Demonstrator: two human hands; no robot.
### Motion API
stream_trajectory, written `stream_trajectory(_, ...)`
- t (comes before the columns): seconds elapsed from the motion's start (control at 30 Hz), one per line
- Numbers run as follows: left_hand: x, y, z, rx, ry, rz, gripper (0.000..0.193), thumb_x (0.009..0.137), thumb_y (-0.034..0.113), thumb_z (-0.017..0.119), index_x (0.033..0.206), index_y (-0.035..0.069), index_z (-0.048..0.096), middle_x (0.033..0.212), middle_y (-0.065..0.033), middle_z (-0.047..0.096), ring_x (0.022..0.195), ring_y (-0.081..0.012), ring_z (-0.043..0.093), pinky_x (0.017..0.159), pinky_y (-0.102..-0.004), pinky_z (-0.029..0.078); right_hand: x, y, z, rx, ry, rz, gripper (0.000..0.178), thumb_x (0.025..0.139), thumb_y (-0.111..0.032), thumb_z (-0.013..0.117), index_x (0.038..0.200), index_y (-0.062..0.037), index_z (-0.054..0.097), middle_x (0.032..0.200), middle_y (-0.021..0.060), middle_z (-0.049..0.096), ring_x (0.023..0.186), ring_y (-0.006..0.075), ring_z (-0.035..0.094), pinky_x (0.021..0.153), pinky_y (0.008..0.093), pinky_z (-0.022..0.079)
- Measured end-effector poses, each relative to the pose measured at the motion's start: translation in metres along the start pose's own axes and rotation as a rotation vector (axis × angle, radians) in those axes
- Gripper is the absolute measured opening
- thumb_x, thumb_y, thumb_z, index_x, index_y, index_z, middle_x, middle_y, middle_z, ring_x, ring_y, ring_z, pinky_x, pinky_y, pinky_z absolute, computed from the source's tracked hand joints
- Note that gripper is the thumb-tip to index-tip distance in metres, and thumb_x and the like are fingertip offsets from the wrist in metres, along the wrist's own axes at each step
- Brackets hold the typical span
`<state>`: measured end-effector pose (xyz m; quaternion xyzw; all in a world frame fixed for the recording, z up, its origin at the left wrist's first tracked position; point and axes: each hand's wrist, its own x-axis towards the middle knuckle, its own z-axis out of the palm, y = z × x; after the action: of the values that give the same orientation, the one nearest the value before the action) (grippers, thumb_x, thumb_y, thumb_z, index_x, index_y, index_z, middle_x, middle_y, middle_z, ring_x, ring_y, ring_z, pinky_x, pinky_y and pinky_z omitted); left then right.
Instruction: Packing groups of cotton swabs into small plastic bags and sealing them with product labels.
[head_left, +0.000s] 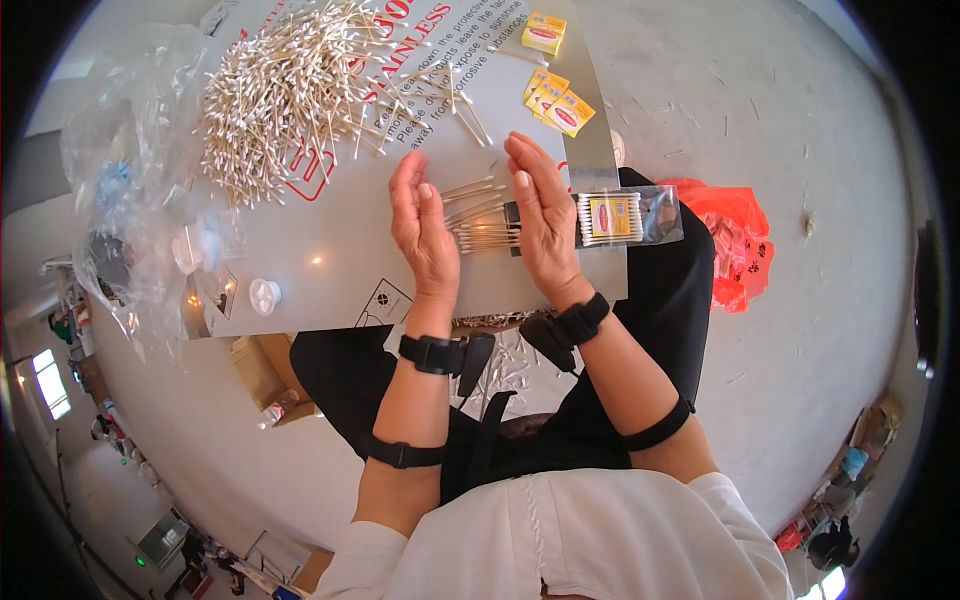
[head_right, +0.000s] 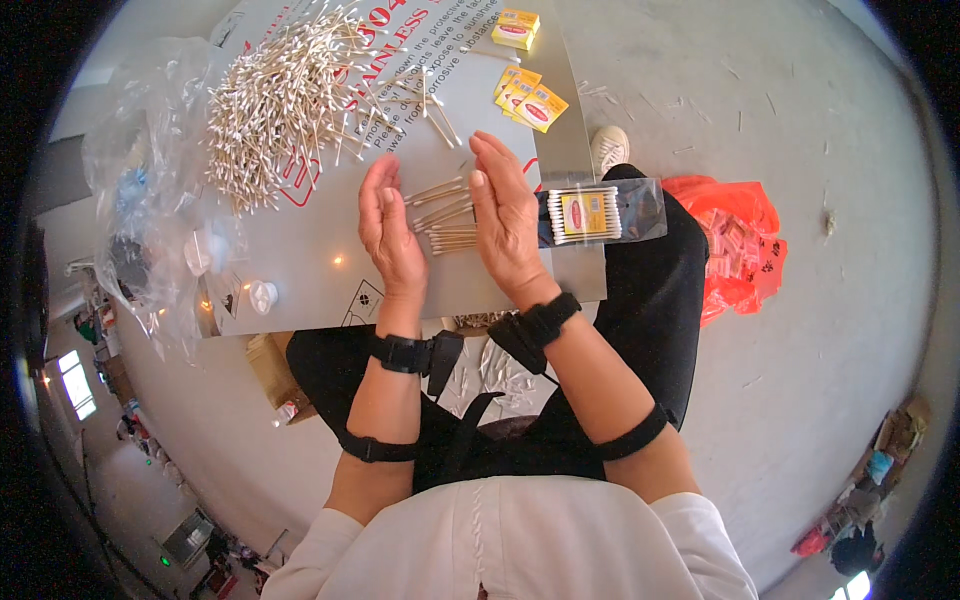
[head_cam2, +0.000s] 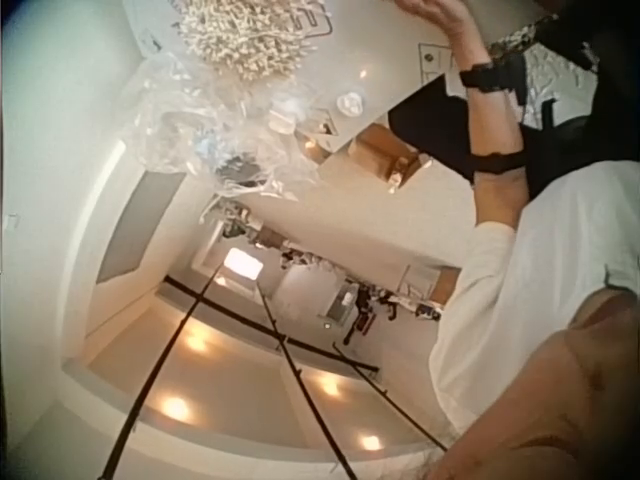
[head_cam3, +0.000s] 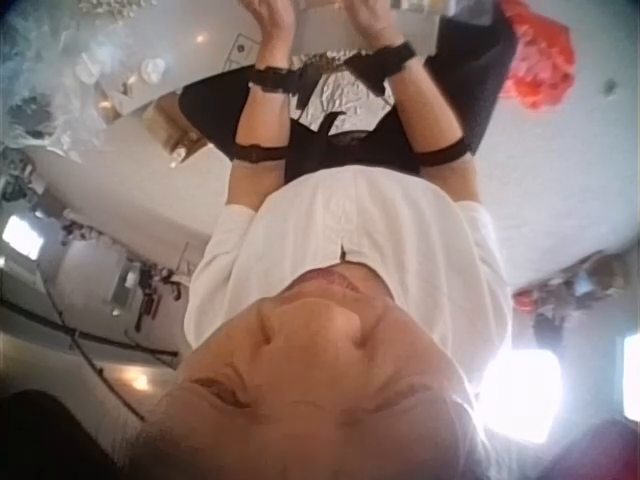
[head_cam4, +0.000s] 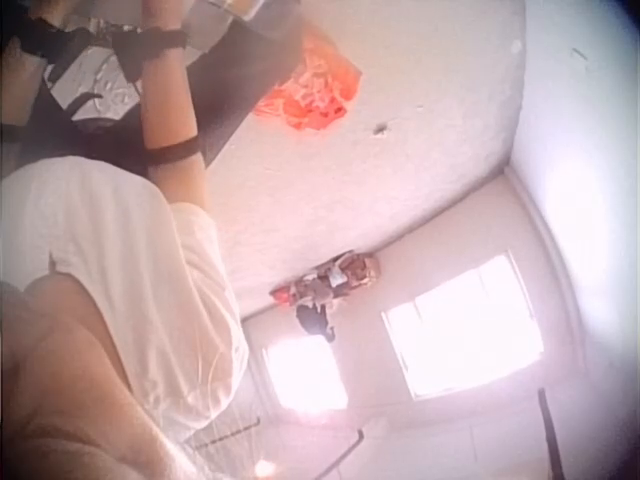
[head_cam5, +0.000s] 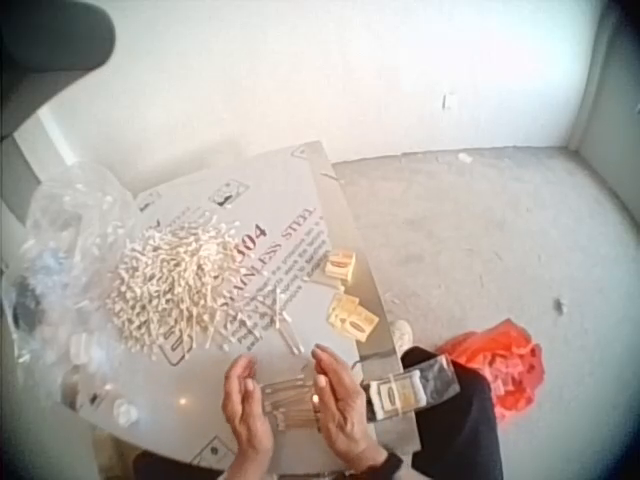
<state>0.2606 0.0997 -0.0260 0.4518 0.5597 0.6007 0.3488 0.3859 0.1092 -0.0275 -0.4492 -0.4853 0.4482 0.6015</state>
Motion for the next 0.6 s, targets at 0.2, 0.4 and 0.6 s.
stream_trajectory(0.2, -0.001, -0.004, 0.014, -0.152, -0.049, -0.005, 0.048, 0.104, 0.032, 0.044, 0.135, -0.005, 0.047, 0.135, -0.0179, 0.052, 0.124, -0.0271, 0.05, 0.11, -0.041, 0.036, -0.004, 0.003, 0.008, -0.001, 0.004, 0.07, 0.032, 0.105, -0.015, 0.044, 0.129, 0.0032, 0.054, 0.134, 0.0127, 0.054, 0.121, 0.0196, 0.053, 0.105, 0.0316, 0.042)
stream_trajectory(0.4, 0.003, -0.002, 0.01, -0.277, -0.046, -0.087, 0.046, 0.104, 0.031, 0.042, 0.134, -0.005, 0.048, 0.133, -0.0173, 0.053, 0.12, -0.027, 0.054, 0.105, -0.0396, 0.041, -0.01, -0.007, 0.005, 0.056, 0.031, 0.164, 0.028, 0.104, -0.015, 0.047, 0.122, 0.0039, 0.056, 0.117, 0.0125, 0.06, 0.106, 0.0178, 0.059, 0.092, 0.0301, 0.048)
stream_trajectory(0.6, -0.013, 0.019, -0.007, 0.096, -0.223, 0.029, 0.05, 0.1, 0.028, 0.051, 0.141, 0.0, 0.043, 0.144, -0.0171, 0.046, 0.135, -0.0282, 0.043, 0.111, -0.0465, 0.033, -0.015, -0.01, -0.013, 0.114, 0.159, 0.169, 0.032, 0.105, -0.02, 0.045, 0.123, 0.0036, 0.057, 0.117, 0.0103, 0.061, 0.105, 0.0159, 0.06, 0.094, 0.0298, 0.048)
